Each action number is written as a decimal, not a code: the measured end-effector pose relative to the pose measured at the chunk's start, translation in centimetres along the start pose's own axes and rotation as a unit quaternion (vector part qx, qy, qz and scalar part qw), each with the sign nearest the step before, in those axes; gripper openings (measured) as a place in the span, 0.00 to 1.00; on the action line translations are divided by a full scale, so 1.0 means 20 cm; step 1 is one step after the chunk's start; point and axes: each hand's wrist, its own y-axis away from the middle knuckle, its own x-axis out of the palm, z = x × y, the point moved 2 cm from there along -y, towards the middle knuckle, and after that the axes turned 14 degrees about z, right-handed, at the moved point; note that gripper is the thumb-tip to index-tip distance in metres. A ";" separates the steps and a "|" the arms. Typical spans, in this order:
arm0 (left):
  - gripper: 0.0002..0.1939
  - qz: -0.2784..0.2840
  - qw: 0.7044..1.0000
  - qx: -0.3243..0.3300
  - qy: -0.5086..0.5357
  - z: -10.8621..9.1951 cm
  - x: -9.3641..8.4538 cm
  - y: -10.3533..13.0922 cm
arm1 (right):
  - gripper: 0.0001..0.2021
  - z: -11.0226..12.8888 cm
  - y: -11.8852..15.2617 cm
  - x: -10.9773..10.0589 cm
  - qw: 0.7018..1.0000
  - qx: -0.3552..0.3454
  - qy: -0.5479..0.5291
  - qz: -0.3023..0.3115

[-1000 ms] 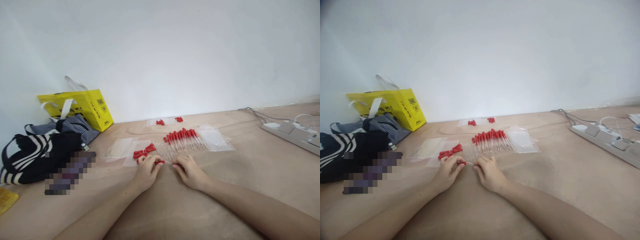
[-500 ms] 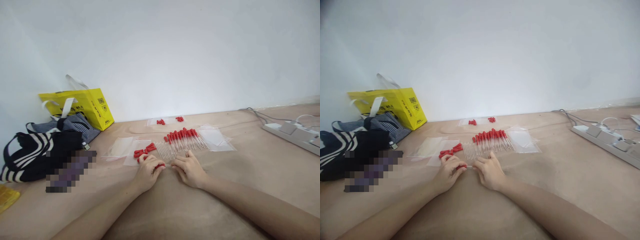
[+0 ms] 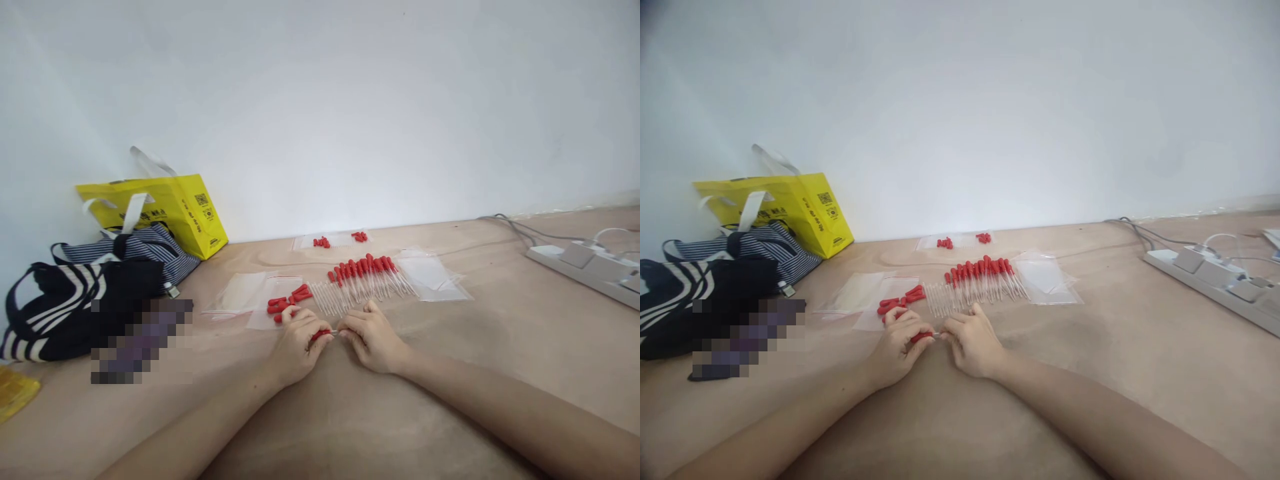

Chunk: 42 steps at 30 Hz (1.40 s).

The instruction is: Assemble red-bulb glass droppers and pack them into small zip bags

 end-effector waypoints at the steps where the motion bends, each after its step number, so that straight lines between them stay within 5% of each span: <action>1: 0.07 0.002 1.000 -0.002 0.000 0.00 0.00 0.00 | 0.07 0.00 0.00 0.00 1.000 -0.001 -0.005 0.004; 14: 0.07 0.004 0.998 -0.051 -0.020 0.06 -0.05 -0.02 | 0.08 -0.03 -0.02 -0.07 0.996 0.015 0.062 0.056; 18: 0.16 -0.056 0.987 -0.133 -0.064 0.14 -0.09 0.00 | 0.10 -0.13 -0.08 -0.08 0.988 0.153 -0.019 -0.026; 22: 0.12 -0.058 0.977 -0.182 -0.093 0.23 -0.12 0.02 | 0.08 -0.22 -0.19 -0.11 0.952 0.292 -0.022 -0.093; 28: 0.10 -0.035 0.974 -0.205 -0.086 0.26 -0.11 0.03 | 0.08 -0.24 -0.34 -0.07 0.904 0.424 0.021 -0.054; 33: 0.09 -0.028 0.976 -0.201 -0.081 0.26 -0.10 0.03 | 0.08 -0.25 -0.35 -0.04 0.901 0.430 0.041 -0.043; 37: 0.08 -0.022 0.977 -0.199 -0.079 0.26 -0.10 0.03 | 0.08 -0.23 -0.32 -0.04 0.929 0.363 0.059 -0.047; 42: 0.06 -0.006 0.978 -0.194 -0.080 0.26 -0.09 0.03 | 0.10 -0.20 -0.30 -0.06 0.933 0.344 0.107 0.012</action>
